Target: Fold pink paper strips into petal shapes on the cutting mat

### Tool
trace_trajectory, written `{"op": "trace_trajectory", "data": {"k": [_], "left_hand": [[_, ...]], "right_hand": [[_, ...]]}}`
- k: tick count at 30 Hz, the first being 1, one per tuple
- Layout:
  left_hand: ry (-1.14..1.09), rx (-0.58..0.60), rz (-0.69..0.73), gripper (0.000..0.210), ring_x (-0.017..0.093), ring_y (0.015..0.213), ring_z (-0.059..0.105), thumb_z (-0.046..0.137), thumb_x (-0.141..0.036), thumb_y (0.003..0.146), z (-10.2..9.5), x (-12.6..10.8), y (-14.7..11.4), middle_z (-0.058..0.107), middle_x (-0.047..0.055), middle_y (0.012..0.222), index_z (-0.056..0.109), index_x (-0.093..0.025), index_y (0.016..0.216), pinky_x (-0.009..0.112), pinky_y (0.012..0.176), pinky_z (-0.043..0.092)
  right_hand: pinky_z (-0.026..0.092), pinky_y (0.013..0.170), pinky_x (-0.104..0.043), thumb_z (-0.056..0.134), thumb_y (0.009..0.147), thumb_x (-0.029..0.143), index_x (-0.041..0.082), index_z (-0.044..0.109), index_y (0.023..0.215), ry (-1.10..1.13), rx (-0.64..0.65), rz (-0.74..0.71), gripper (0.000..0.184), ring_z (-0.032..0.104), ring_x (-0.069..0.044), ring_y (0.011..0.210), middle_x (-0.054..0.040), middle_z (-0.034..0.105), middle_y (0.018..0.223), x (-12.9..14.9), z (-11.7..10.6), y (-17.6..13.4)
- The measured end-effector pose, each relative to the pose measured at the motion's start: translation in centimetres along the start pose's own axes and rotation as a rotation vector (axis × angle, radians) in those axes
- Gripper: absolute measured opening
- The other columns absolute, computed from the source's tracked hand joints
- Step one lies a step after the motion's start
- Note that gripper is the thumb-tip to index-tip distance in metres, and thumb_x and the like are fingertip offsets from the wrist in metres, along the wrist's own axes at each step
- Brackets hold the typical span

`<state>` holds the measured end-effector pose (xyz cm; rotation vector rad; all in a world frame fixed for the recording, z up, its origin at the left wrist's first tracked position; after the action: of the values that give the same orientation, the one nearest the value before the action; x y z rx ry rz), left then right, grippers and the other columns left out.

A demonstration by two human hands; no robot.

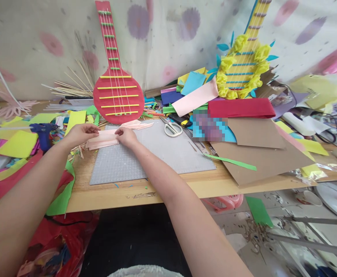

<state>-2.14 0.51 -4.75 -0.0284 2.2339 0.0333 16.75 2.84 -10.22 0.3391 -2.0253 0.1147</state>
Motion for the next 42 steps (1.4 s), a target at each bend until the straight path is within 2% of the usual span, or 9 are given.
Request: {"op": "trace_trajectory", "data": {"k": [3,9,15,20,25,30,33,37,42], "left_hand": [[-0.067,-0.002,-0.051,0.023,0.017,0.069,0.06,0.068,-0.021,0.049,-0.2,-0.3,-0.1,0.063,0.001,0.065,0.064,-0.018,0.071,0.031,0.07,0.046],[-0.052,-0.017,-0.066,0.027,0.018,0.07,0.061,0.067,-0.017,0.048,-0.6,-0.6,0.1,0.062,0.0,0.067,0.057,-0.018,0.073,0.031,0.07,0.046],[0.092,-0.055,0.026,0.027,0.018,0.072,0.059,0.06,-0.018,0.053,0.1,-0.5,0.3,0.059,0.0,0.072,0.052,-0.019,0.079,0.031,0.07,0.046],[0.149,-0.366,0.201,0.04,0.022,0.096,0.056,0.061,-0.019,0.057,0.0,-0.2,0.5,0.057,0.005,0.098,0.052,-0.02,0.095,0.037,0.088,0.043],[0.105,-0.668,0.176,0.038,0.025,0.105,0.052,0.058,-0.016,0.063,0.1,-0.2,0.5,0.054,0.009,0.108,0.05,-0.019,0.1,0.041,0.095,0.04],[0.084,-0.354,0.321,0.033,0.021,0.104,0.054,0.058,-0.021,0.07,4.9,-1.9,-0.2,0.056,0.007,0.107,0.051,-0.02,0.101,0.036,0.093,0.042],[0.077,-0.184,0.304,0.036,0.02,0.107,0.053,0.057,-0.028,0.073,9.0,-3.3,-0.8,0.055,0.008,0.114,0.05,-0.02,0.107,0.035,0.093,0.042],[0.112,0.105,0.232,0.069,0.024,0.113,0.052,0.067,-0.044,0.068,12.9,-4.9,-1.7,0.054,0.014,0.122,0.039,-0.017,0.125,0.035,0.094,0.04],[0.45,0.108,0.26,0.083,0.035,0.122,0.042,0.076,-0.047,0.056,13.8,-5.6,-2.8,0.05,0.017,0.127,0.043,-0.018,0.127,0.044,0.099,0.032]], "right_hand": [[0.041,0.065,-0.02,0.064,0.067,0.013,0.016,0.063,0.089,-0.012,0.004,-0.014,0.023,0.056,-0.008,0.071,0.0015,0.063,0.081,0.3,0.0,-0.1],[0.041,0.066,-0.022,0.061,0.073,0.045,0.017,0.062,0.079,-0.027,-0.006,-0.07,0.029,0.055,-0.011,0.072,0.0008,0.062,0.078,0.8,0.0,-0.3],[0.043,0.072,-0.025,0.056,0.076,0.023,0.018,0.062,0.074,-0.081,-0.016,0.029,0.008,0.059,-0.014,0.079,-0.0011,0.067,0.084,1.0,0.5,-0.1],[0.045,0.077,-0.025,0.054,0.078,0.023,0.017,0.06,0.077,0.175,-0.149,-0.023,0.009,0.06,-0.012,0.079,-0.0011,0.066,0.083,1.1,-1.2,0.3],[0.048,0.072,-0.024,0.054,0.076,0.024,0.017,0.056,0.074,0.398,-0.316,-0.108,0.007,0.057,-0.009,0.072,0.0021,0.061,0.075,0.6,-8.1,-0.1],[0.05,0.059,-0.021,0.057,0.073,0.027,0.018,0.055,0.074,0.466,-0.383,-0.096,0.009,0.054,-0.007,0.065,0.0034,0.057,0.07,0.0,-14.1,-1.5],[0.048,0.053,-0.018,0.062,0.07,0.028,0.018,0.054,0.071,0.463,-0.311,-0.067,0.013,0.053,-0.006,0.061,0.0041,0.055,0.066,-0.5,-14.9,-2.6],[0.05,0.056,-0.018,0.062,0.07,0.032,0.019,0.05,0.072,0.53,-0.282,-0.028,0.018,0.053,-0.005,0.061,0.0056,0.054,0.066,-1.8,-14.6,-3.7],[0.05,0.058,-0.019,0.064,0.068,0.037,0.02,0.047,0.073,0.632,-0.365,0.09,0.025,0.054,-0.005,0.059,0.0064,0.052,0.067,-4.5,-14.9,-4.4]]}}
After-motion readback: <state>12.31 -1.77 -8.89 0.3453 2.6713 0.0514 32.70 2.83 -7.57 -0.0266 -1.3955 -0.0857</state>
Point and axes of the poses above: each hand's wrist, its own y-axis towards the middle knuckle, its own z-axis out of the palm, x = y × z, the point moved 1 cm from there along y, towards the middle knuckle
